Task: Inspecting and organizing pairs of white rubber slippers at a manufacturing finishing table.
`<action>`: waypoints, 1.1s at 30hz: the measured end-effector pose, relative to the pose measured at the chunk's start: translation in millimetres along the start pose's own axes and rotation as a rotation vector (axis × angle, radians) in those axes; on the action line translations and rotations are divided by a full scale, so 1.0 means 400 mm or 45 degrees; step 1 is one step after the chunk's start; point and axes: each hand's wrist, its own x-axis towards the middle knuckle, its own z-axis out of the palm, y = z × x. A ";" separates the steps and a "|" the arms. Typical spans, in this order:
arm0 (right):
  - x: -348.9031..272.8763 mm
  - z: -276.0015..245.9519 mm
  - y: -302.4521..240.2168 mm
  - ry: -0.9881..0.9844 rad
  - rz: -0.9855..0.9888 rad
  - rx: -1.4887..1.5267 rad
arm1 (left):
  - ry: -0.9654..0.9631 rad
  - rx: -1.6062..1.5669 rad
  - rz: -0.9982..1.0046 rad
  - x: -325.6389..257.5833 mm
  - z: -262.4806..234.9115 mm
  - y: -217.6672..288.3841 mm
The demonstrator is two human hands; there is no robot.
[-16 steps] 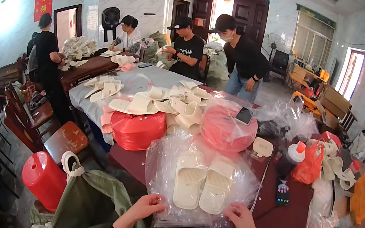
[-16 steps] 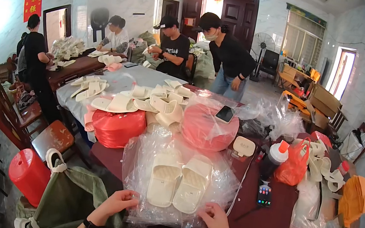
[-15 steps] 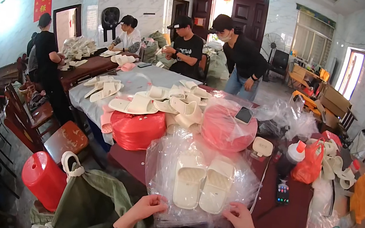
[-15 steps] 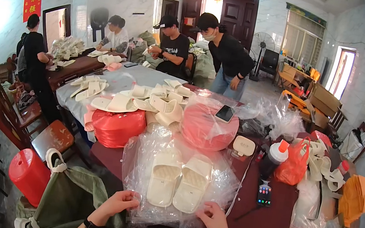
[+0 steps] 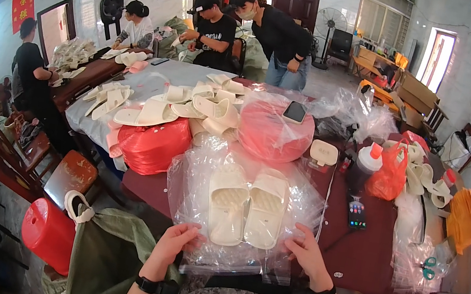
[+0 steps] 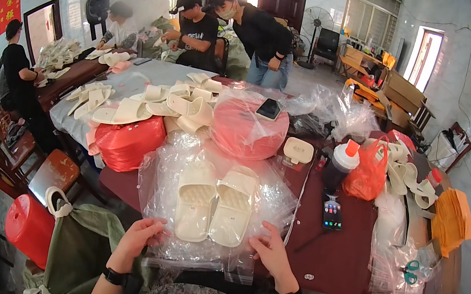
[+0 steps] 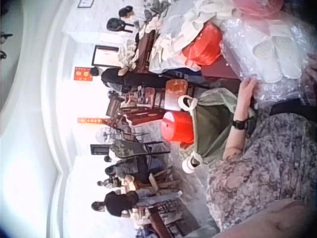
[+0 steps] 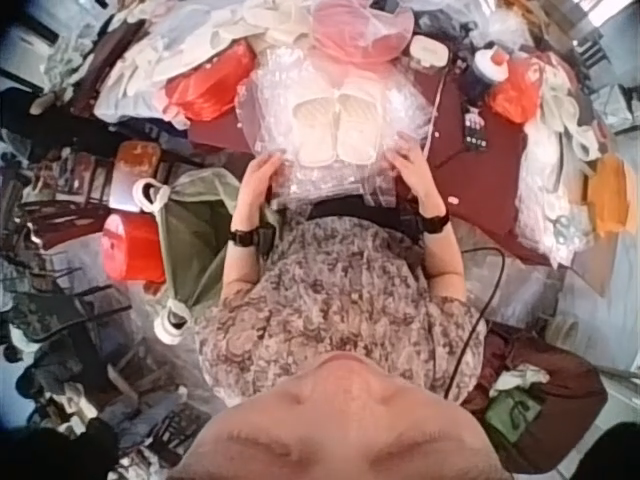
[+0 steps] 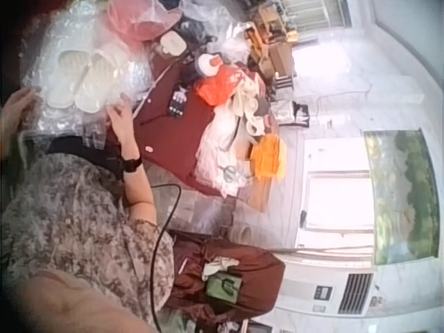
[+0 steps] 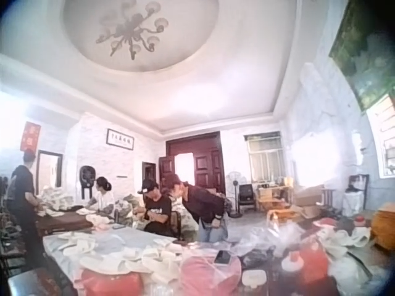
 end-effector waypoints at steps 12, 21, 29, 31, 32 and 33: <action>-0.018 -0.068 0.038 0.114 -0.084 -0.166 | -0.043 0.300 0.014 0.017 -0.078 -0.081; -0.062 -0.069 0.011 0.070 -0.167 -0.372 | -0.133 0.236 0.039 0.003 -0.080 -0.099; -0.011 -0.103 0.114 0.099 -0.373 -0.466 | -0.055 0.382 0.226 0.013 -0.065 -0.109; -0.018 -0.094 0.105 0.085 -0.363 -0.472 | -0.067 0.350 0.197 0.008 -0.060 -0.105; -0.015 -0.089 0.105 0.070 -0.373 -0.471 | -0.062 0.343 0.212 0.008 -0.059 -0.098; -0.012 -0.096 0.118 0.071 -0.362 -0.475 | -0.057 0.337 0.227 0.005 -0.056 -0.091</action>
